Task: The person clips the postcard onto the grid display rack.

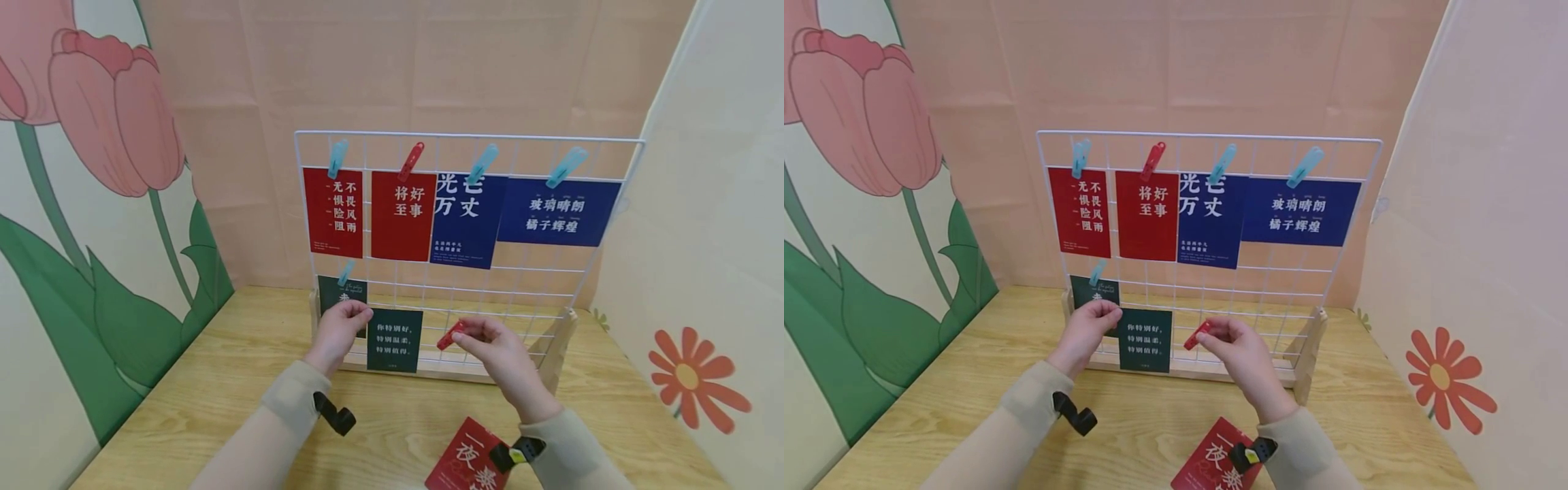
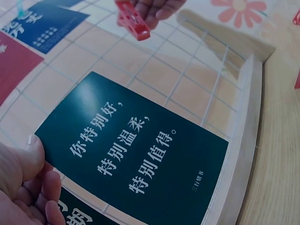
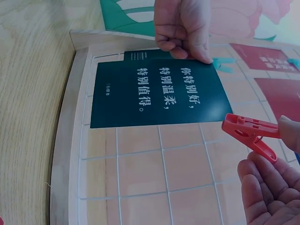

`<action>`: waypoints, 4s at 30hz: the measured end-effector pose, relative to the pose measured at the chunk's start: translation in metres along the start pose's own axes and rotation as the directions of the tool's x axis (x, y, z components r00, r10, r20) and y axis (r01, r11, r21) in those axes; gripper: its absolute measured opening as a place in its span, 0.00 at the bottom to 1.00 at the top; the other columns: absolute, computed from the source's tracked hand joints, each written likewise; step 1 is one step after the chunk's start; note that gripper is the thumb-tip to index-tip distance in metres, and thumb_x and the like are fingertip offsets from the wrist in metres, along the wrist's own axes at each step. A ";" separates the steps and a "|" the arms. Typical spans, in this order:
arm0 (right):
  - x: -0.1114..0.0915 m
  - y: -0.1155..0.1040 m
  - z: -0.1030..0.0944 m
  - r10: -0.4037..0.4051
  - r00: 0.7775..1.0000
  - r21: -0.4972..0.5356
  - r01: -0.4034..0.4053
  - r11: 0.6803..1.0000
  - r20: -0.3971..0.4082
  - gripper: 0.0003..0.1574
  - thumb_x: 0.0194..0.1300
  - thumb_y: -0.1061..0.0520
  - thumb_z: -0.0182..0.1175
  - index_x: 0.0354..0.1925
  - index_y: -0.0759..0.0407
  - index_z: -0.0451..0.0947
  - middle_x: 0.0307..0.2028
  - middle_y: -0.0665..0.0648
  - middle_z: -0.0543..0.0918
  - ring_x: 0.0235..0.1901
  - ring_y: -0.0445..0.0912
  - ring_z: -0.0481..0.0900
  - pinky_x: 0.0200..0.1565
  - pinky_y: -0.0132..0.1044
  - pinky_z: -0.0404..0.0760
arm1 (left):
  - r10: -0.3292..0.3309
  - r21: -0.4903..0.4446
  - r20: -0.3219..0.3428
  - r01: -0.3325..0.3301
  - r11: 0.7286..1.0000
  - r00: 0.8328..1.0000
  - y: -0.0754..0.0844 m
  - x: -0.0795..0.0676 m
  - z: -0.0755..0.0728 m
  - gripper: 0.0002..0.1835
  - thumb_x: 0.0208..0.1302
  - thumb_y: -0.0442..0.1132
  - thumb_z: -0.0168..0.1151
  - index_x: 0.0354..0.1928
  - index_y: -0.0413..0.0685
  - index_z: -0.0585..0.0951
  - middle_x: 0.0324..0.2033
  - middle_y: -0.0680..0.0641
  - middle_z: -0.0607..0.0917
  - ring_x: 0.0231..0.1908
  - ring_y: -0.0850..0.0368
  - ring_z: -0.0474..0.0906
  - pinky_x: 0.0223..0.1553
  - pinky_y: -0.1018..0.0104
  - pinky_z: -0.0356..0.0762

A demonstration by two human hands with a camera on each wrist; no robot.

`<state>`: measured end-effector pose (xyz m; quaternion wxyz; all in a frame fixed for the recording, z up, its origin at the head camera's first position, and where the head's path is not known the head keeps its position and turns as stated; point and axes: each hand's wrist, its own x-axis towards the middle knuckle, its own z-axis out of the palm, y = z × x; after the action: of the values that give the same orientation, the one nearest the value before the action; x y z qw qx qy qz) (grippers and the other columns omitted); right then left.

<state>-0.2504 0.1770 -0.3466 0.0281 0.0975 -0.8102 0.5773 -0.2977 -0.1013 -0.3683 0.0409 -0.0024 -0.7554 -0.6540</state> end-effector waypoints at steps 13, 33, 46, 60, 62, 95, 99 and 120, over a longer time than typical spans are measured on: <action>0.007 -0.010 0.001 -0.002 1.000 -0.025 0.002 1.000 0.010 0.36 0.62 0.40 0.64 0.59 0.60 0.72 0.48 0.58 0.80 0.49 0.50 0.75 0.57 0.48 0.70 | -0.001 -0.013 -0.032 0.001 1.000 0.999 0.006 0.005 0.002 0.07 0.67 0.45 0.61 0.41 0.51 0.82 0.41 0.49 0.80 0.45 0.49 0.71 0.48 0.55 0.68; 0.021 -0.026 0.008 -0.025 1.000 -0.060 0.025 0.998 -0.007 0.34 0.61 0.38 0.64 0.57 0.57 0.74 0.47 0.56 0.80 0.48 0.51 0.75 0.55 0.48 0.72 | 0.053 -0.011 -0.090 -0.054 0.998 0.995 0.016 0.013 0.009 0.08 0.67 0.44 0.61 0.42 0.49 0.83 0.42 0.48 0.81 0.46 0.48 0.72 0.52 0.53 0.71; 0.033 -0.040 0.015 -0.055 0.998 -0.068 0.053 0.996 -0.022 0.33 0.61 0.39 0.64 0.57 0.57 0.75 0.47 0.55 0.81 0.49 0.51 0.75 0.56 0.49 0.71 | 0.057 -0.010 -0.156 -0.059 0.998 0.986 0.021 0.016 0.018 0.09 0.65 0.45 0.63 0.42 0.50 0.84 0.42 0.49 0.82 0.46 0.49 0.73 0.52 0.53 0.71; 0.045 -0.043 0.033 -0.149 0.984 -0.050 0.145 0.988 -0.098 0.28 0.63 0.43 0.64 0.55 0.58 0.77 0.46 0.54 0.83 0.47 0.48 0.79 0.54 0.45 0.75 | 0.065 0.018 -0.216 -0.062 0.998 0.974 0.023 0.020 0.023 0.09 0.65 0.46 0.63 0.40 0.51 0.84 0.41 0.50 0.83 0.45 0.50 0.75 0.50 0.53 0.73; 0.047 -0.042 0.035 -0.168 0.979 -0.041 0.164 0.986 -0.114 0.28 0.63 0.44 0.64 0.56 0.58 0.77 0.46 0.54 0.83 0.47 0.48 0.79 0.55 0.45 0.76 | 0.062 0.023 -0.229 -0.059 0.998 0.971 0.024 0.020 0.024 0.08 0.65 0.47 0.63 0.39 0.52 0.84 0.41 0.51 0.83 0.46 0.51 0.75 0.50 0.52 0.73; 0.072 -0.043 0.065 -0.199 0.950 -0.110 0.177 0.978 -0.239 0.17 0.67 0.46 0.59 0.50 0.51 0.82 0.44 0.48 0.84 0.46 0.44 0.80 0.51 0.43 0.78 | 0.065 0.025 -0.335 -0.060 0.998 0.940 0.022 0.021 0.032 0.09 0.64 0.47 0.64 0.38 0.51 0.85 0.39 0.51 0.85 0.44 0.51 0.77 0.49 0.54 0.74; 0.075 -0.044 0.069 -0.222 0.945 -0.119 0.199 0.973 -0.240 0.15 0.67 0.49 0.60 0.48 0.52 0.83 0.42 0.49 0.85 0.45 0.44 0.80 0.51 0.42 0.78 | 0.088 0.043 -0.352 -0.077 0.996 0.932 0.023 0.020 0.033 0.09 0.63 0.46 0.65 0.37 0.50 0.85 0.37 0.50 0.85 0.42 0.52 0.78 0.46 0.55 0.74; 0.077 -0.046 0.072 -0.231 0.950 -0.314 0.158 0.936 -0.209 0.25 0.69 0.46 0.58 0.59 0.54 0.77 0.49 0.53 0.84 0.43 0.47 0.81 0.41 0.41 0.81 | 0.082 0.019 -0.376 -0.081 0.997 0.923 0.021 0.018 0.035 0.10 0.62 0.49 0.66 0.39 0.53 0.87 0.38 0.53 0.86 0.41 0.53 0.78 0.44 0.56 0.76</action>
<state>-0.3126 0.0849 -0.3154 0.1983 0.1013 -0.8636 0.4523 -0.3162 -0.0644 -0.3511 0.2120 0.0919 -0.7338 -0.6389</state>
